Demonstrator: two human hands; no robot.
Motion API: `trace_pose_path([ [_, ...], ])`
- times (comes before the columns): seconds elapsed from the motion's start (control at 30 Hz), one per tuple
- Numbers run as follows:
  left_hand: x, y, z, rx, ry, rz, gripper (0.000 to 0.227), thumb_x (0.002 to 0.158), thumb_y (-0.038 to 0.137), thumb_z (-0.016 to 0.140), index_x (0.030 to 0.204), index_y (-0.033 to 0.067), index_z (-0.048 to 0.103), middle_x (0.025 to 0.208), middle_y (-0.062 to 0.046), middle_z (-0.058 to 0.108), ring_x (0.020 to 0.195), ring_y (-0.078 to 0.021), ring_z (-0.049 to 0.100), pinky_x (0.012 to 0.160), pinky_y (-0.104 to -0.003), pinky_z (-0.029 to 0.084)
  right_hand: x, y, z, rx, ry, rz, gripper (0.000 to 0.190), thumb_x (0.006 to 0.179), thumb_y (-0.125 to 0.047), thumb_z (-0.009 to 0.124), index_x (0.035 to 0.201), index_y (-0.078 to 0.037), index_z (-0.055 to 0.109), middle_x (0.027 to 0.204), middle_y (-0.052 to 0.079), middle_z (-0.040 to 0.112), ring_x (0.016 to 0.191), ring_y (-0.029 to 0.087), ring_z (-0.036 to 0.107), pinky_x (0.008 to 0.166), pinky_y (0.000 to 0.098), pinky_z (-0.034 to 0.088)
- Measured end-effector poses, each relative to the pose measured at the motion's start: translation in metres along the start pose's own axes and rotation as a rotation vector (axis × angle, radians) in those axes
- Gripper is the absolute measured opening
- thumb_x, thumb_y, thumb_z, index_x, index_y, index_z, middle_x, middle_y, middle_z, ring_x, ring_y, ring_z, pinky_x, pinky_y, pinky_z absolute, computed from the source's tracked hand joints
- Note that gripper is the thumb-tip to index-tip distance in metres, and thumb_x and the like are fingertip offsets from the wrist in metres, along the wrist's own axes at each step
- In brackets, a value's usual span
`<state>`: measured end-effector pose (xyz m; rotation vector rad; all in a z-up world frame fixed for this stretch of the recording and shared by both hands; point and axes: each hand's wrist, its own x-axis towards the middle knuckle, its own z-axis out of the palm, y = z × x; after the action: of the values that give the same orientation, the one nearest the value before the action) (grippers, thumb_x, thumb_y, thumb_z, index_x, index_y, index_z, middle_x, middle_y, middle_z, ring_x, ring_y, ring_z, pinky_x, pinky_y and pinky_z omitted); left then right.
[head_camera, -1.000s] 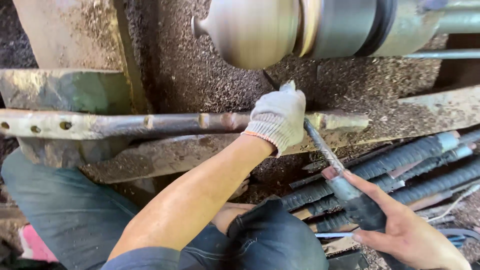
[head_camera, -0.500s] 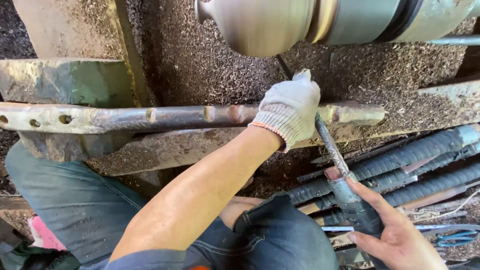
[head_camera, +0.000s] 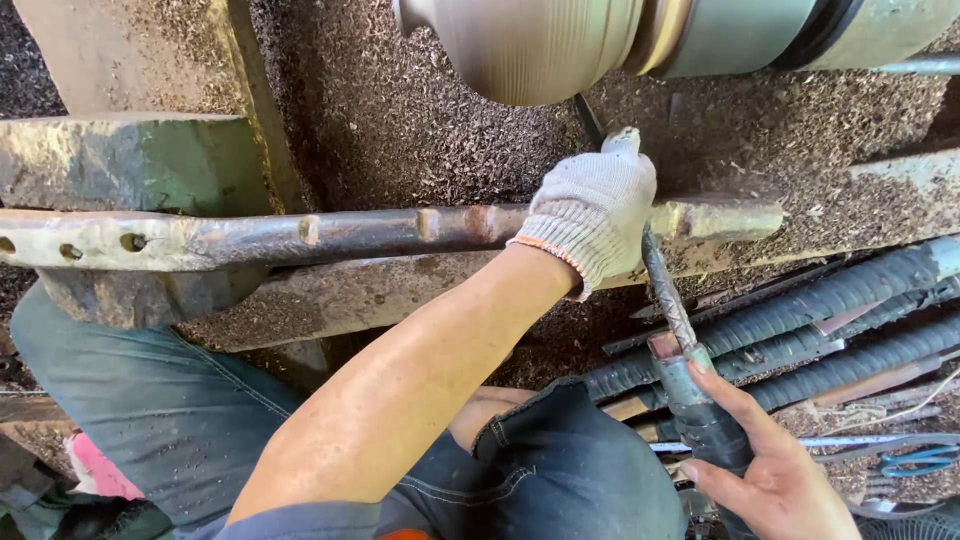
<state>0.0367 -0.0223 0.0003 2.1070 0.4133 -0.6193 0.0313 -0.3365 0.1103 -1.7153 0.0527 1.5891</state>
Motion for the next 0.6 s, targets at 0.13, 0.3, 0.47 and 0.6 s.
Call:
trace_pose_path([
  [0.13, 0.004, -0.004, 0.007, 0.003, 0.014, 0.007, 0.046, 0.076, 0.013, 0.077, 0.115, -0.0058, 0.063, 0.112, -0.027, 0.068, 0.098, -0.0396, 0.072, 0.083, -0.047, 0.059, 0.0, 0.009, 0.003, -0.019, 0.048, 0.054, 0.093, 0.074, 0.016, 0.07, 0.157, -0.008, 0.035, 0.158, 0.01, 0.044, 0.137, 0.015, 0.045, 0.108, 0.0329, 0.038],
  [0.3, -0.001, 0.0, -0.003, 0.004, -0.012, 0.009, 0.044, 0.075, 0.014, 0.079, 0.112, -0.0036, 0.065, 0.108, -0.026, 0.069, 0.097, -0.0398, 0.072, 0.082, -0.048, 0.059, -0.001, 0.013, 0.014, -0.038, 0.098, 0.009, 0.09, 0.074, 0.015, 0.07, 0.155, -0.005, 0.036, 0.158, 0.009, 0.044, 0.139, 0.014, 0.043, 0.109, 0.032, 0.037],
  [0.47, 0.0, -0.001, -0.004, -0.006, -0.041, -0.002, 0.046, 0.077, 0.014, 0.078, 0.117, -0.0036, 0.062, 0.1, -0.025, 0.071, 0.098, -0.0401, 0.071, 0.084, -0.047, 0.058, -0.001, 0.018, 0.021, -0.042, 0.133, -0.033, 0.088, 0.075, 0.013, 0.071, 0.154, -0.003, 0.038, 0.155, 0.009, 0.047, 0.136, 0.014, 0.046, 0.108, 0.031, 0.039],
  [0.6, 0.002, -0.001, -0.005, 0.019, -0.054, 0.002, 0.057, 0.081, 0.013, 0.075, 0.129, -0.0082, 0.052, 0.1, -0.026, 0.07, 0.098, -0.0399, 0.072, 0.083, -0.046, 0.058, 0.001, 0.017, 0.027, -0.029, 0.163, -0.002, 0.087, 0.075, 0.012, 0.072, 0.155, -0.003, 0.04, 0.153, 0.01, 0.05, 0.133, 0.014, 0.049, 0.106, 0.0308, 0.04],
])
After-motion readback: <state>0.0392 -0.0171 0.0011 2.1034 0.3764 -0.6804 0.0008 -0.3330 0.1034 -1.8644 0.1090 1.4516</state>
